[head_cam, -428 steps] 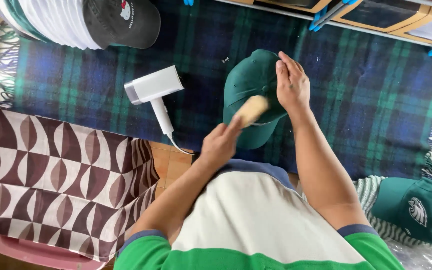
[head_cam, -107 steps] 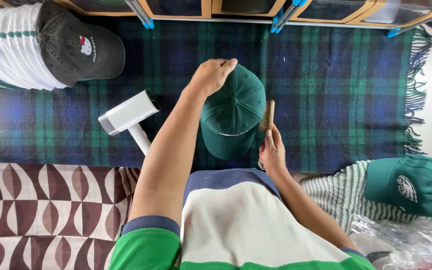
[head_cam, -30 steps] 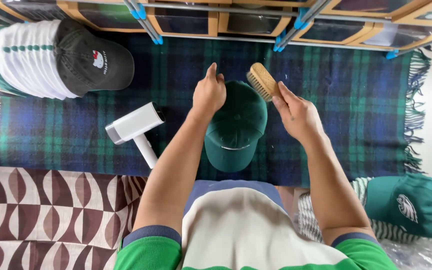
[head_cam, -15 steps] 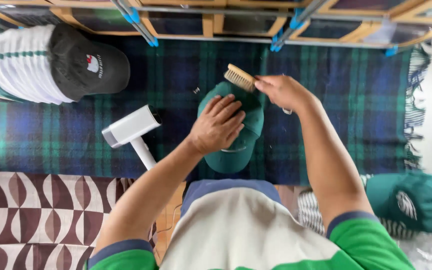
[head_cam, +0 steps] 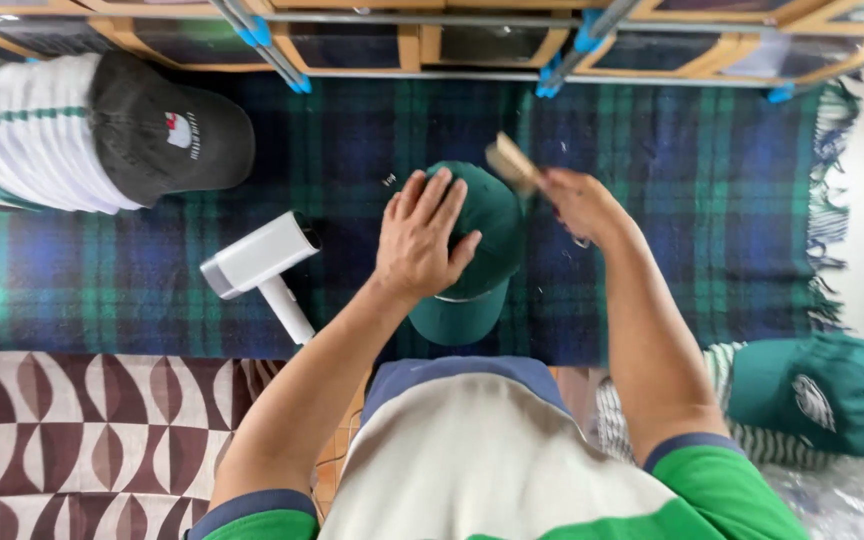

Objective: The person uses a brush to clean the exterior and interior of a green baseball cap placed on a table. The person rotates the cap to access different sections and brushes the brim, panels, and inner lining thoroughly.

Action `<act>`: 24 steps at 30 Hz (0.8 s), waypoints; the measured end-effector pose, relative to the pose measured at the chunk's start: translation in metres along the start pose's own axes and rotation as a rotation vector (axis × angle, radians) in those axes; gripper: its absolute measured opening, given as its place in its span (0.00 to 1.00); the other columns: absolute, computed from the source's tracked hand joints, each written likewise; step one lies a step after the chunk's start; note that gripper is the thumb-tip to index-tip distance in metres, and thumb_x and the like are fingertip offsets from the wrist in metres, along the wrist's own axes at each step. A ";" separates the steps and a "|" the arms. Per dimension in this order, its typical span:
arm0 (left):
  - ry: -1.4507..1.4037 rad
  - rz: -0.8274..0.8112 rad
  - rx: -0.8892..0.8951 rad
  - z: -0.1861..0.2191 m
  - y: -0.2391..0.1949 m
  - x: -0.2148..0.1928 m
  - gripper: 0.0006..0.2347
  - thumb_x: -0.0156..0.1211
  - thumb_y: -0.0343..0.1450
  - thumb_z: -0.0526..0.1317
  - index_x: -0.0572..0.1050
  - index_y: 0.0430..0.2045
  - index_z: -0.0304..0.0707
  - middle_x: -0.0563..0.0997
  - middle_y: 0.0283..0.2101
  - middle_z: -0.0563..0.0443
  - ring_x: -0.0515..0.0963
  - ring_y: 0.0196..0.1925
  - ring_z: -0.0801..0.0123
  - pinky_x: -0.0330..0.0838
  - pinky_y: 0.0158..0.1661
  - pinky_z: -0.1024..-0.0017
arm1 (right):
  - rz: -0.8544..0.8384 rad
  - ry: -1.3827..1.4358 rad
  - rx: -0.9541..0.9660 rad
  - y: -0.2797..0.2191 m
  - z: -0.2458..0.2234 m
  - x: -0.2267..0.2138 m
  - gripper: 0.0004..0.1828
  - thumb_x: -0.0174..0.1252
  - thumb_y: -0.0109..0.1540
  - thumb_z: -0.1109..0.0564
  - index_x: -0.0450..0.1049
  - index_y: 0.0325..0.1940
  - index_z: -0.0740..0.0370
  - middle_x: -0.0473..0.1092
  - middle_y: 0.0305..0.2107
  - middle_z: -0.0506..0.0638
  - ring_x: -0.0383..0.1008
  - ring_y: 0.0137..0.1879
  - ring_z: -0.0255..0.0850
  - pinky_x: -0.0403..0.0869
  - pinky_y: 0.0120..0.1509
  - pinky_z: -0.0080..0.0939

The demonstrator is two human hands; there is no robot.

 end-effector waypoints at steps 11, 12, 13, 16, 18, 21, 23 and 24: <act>-0.025 -0.207 -0.307 0.000 0.008 0.017 0.28 0.46 0.77 0.57 0.64 0.69 0.39 0.73 0.64 0.42 0.75 0.62 0.47 0.75 0.52 0.56 | 0.106 -0.585 -0.213 -0.069 -0.048 0.041 0.24 0.43 0.73 0.44 0.66 0.72 0.50 0.68 0.20 0.55 0.71 0.22 0.46 0.69 0.24 0.42; -0.068 -0.215 -0.355 -0.003 0.008 0.021 0.26 0.44 0.78 0.54 0.63 0.70 0.40 0.72 0.65 0.42 0.74 0.63 0.47 0.75 0.53 0.57 | 0.272 -0.380 -0.237 -0.092 -0.066 0.055 0.27 0.45 0.72 0.30 0.71 0.70 0.39 0.70 0.17 0.46 0.72 0.24 0.42 0.71 0.27 0.44; -0.067 -0.215 -0.353 -0.004 0.008 0.024 0.26 0.44 0.78 0.54 0.63 0.70 0.40 0.72 0.65 0.42 0.74 0.63 0.47 0.75 0.53 0.57 | 0.273 -0.378 -0.238 -0.100 -0.070 0.064 0.27 0.45 0.72 0.30 0.71 0.70 0.39 0.70 0.17 0.46 0.72 0.24 0.42 0.71 0.27 0.44; -0.155 -0.182 -0.378 -0.007 0.002 0.022 0.23 0.43 0.79 0.46 0.63 0.68 0.33 0.72 0.65 0.39 0.73 0.64 0.46 0.72 0.58 0.57 | 0.299 -0.576 -0.529 -0.119 -0.077 0.083 0.22 0.54 0.71 0.43 0.73 0.68 0.48 0.75 0.56 0.51 0.76 0.59 0.51 0.76 0.55 0.51; -0.208 -0.135 -0.333 -0.009 0.002 0.013 0.20 0.41 0.80 0.39 0.64 0.65 0.24 0.74 0.63 0.33 0.73 0.66 0.46 0.64 0.65 0.58 | 0.584 -1.022 -0.652 -0.117 -0.076 0.073 0.25 0.54 0.71 0.44 0.72 0.70 0.54 0.78 0.51 0.53 0.80 0.50 0.49 0.79 0.47 0.50; -0.263 -0.022 -0.348 -0.016 -0.011 0.037 0.18 0.43 0.79 0.35 0.65 0.63 0.20 0.75 0.60 0.27 0.74 0.64 0.42 0.63 0.66 0.56 | 0.616 -0.937 -1.027 -0.146 -0.086 0.100 0.18 0.61 0.69 0.49 0.79 0.62 0.54 0.79 0.51 0.51 0.82 0.47 0.45 0.77 0.43 0.43; -0.320 -0.019 -0.374 -0.019 -0.015 0.036 0.19 0.43 0.79 0.35 0.62 0.65 0.22 0.75 0.60 0.27 0.74 0.64 0.44 0.62 0.67 0.57 | 0.577 -0.995 -0.953 -0.148 -0.086 0.107 0.18 0.59 0.69 0.48 0.79 0.62 0.51 0.79 0.40 0.54 0.80 0.37 0.49 0.75 0.35 0.48; -0.374 -0.009 -0.404 -0.020 -0.016 0.037 0.20 0.43 0.78 0.34 0.59 0.67 0.25 0.75 0.59 0.28 0.74 0.64 0.45 0.61 0.68 0.58 | 0.534 -1.053 -0.887 -0.149 -0.086 0.109 0.18 0.57 0.69 0.47 0.79 0.61 0.49 0.79 0.29 0.57 0.78 0.28 0.53 0.73 0.27 0.52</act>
Point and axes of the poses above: each hand's wrist, its own y-axis towards the middle knuckle, its own x-axis out of the palm, z = x × y, the point moved 1 cm from there along y, towards the middle knuckle
